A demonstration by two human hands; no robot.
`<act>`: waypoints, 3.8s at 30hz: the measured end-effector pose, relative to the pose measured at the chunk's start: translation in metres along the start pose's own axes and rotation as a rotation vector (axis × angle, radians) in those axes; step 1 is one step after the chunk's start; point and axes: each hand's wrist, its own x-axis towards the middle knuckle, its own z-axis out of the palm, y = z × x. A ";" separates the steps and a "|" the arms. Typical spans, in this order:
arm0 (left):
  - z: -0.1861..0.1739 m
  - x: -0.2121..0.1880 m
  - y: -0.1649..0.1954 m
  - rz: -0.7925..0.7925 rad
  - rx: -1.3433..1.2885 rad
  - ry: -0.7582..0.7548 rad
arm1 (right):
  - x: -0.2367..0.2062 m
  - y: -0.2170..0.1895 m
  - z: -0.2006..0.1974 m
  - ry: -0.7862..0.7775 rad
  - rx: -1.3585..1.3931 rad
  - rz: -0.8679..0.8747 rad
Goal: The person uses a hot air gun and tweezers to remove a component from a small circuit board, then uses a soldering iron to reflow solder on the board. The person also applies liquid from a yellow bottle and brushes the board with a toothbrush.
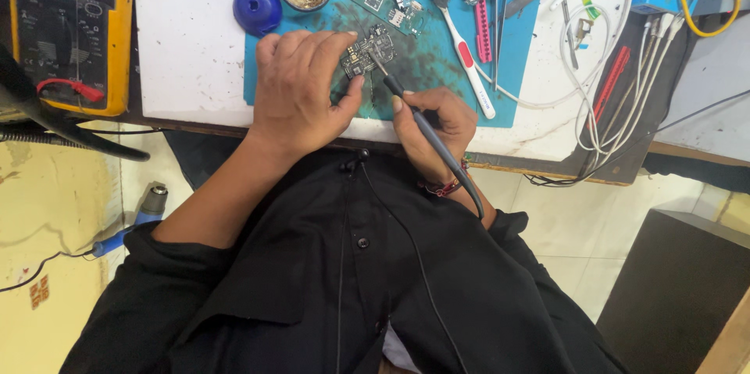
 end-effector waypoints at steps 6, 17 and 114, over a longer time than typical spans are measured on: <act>0.000 -0.001 0.000 -0.001 0.001 0.000 | 0.000 0.000 0.000 0.012 -0.038 -0.038; 0.001 -0.001 -0.001 -0.007 0.005 -0.007 | 0.000 0.002 0.000 0.010 0.003 0.015; 0.006 0.003 -0.006 0.074 0.043 0.031 | -0.007 0.013 -0.004 0.003 0.080 0.087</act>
